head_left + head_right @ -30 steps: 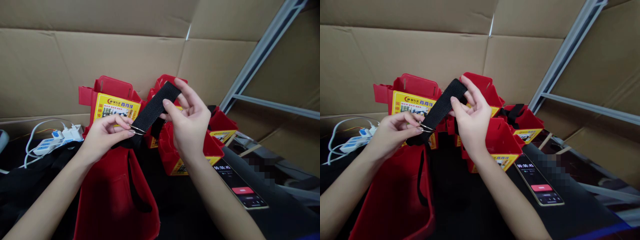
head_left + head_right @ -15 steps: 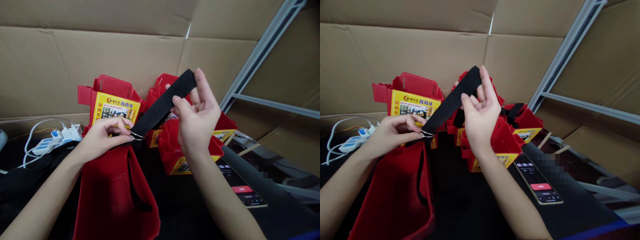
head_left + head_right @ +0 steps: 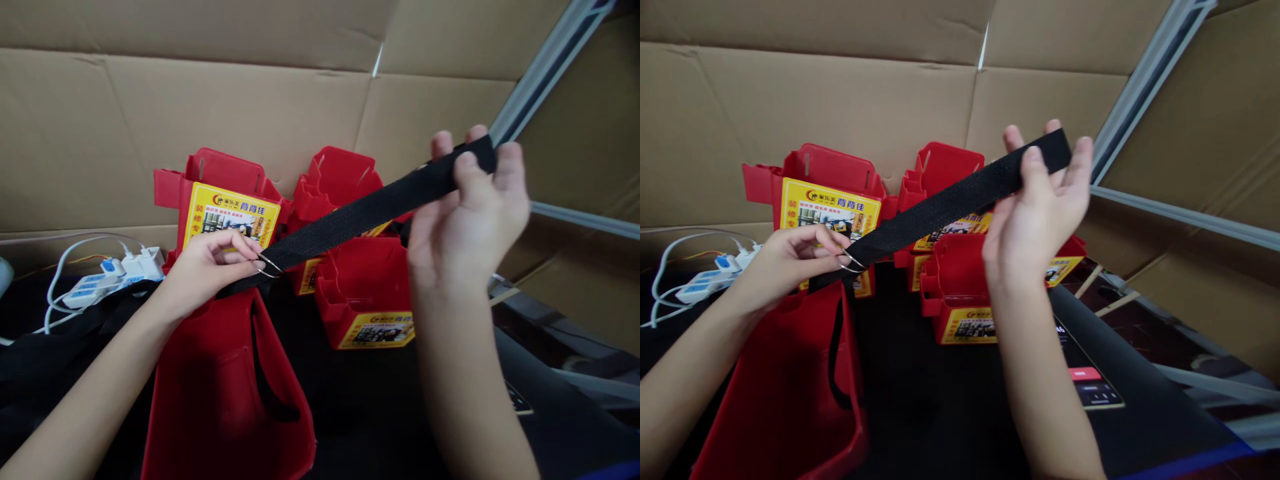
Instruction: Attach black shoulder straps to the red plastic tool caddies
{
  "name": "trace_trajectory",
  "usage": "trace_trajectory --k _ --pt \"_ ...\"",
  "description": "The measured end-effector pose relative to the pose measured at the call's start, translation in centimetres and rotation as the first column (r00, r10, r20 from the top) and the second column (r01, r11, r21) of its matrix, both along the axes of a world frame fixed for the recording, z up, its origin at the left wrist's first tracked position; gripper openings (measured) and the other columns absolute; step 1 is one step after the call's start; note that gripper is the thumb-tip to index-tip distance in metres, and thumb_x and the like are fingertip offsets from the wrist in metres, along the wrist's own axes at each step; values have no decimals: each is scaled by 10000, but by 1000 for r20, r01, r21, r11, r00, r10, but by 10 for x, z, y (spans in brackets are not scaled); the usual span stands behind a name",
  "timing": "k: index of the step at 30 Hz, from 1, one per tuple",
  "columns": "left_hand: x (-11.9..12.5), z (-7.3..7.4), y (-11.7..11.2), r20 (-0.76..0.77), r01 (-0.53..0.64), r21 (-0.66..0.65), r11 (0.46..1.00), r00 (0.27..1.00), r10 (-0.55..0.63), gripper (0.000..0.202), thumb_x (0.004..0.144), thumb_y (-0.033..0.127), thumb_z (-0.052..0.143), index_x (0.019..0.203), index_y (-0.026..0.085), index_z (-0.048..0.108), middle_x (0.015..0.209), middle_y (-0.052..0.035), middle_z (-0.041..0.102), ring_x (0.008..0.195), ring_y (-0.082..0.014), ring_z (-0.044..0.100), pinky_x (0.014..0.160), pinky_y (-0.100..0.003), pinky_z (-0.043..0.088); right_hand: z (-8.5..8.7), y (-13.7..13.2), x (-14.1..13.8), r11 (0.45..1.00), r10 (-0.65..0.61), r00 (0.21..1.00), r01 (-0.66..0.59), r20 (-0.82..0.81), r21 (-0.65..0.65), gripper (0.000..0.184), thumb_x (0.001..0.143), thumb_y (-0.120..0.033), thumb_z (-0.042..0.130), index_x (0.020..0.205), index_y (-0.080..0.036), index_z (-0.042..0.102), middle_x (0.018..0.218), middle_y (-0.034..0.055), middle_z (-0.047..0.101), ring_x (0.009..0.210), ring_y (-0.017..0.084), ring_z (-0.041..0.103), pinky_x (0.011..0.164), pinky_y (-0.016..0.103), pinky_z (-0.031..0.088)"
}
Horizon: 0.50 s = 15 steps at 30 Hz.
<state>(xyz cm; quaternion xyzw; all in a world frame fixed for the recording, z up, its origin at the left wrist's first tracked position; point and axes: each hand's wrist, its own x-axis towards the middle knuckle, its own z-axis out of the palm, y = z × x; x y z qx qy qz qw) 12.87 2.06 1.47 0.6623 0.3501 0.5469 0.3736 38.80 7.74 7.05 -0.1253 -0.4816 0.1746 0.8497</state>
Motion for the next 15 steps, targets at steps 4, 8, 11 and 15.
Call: trace_trajectory --k 4,8,11,15 --pt "2 0 -1 7 -17 -4 1000 1000 17 134 675 132 732 693 166 604 895 -38 690 762 -125 681 714 -207 544 7 12 37 991 -135 990 136 50 -15 425 759 21 397 1090 -206 537 1303 48 486 1208 207 525 997 378 404" --pt "-2 2 -3 -36 -50 -43 998 998 48 127 677 143 726 685 171 602 892 -49 695 706 -131 675 629 -206 538 5 -1 29 981 -194 969 194 153 13 594 733 32 472 1222 -303 510 1320 -9 504 1213 215 503 972 373 455" --pt "-9 4 -3 -78 -72 -78 994 995 66 121 678 176 731 679 171 610 885 -45 702 660 -121 659 581 -197 520 8 -14 15 970 -242 925 221 291 105 579 791 -61 527 1292 -344 462 1281 -14 526 1249 217 447 910 339 500" --pt "-20 8 -1 -116 -85 -114 990 991 72 99 671 146 723 668 161 625 873 -32 705 627 -97 641 562 -170 502 16 -23 10 988 -2 827 88 563 -126 462 861 -267 537 1315 -317 470 1202 46 568 1116 236 531 773 343 541"
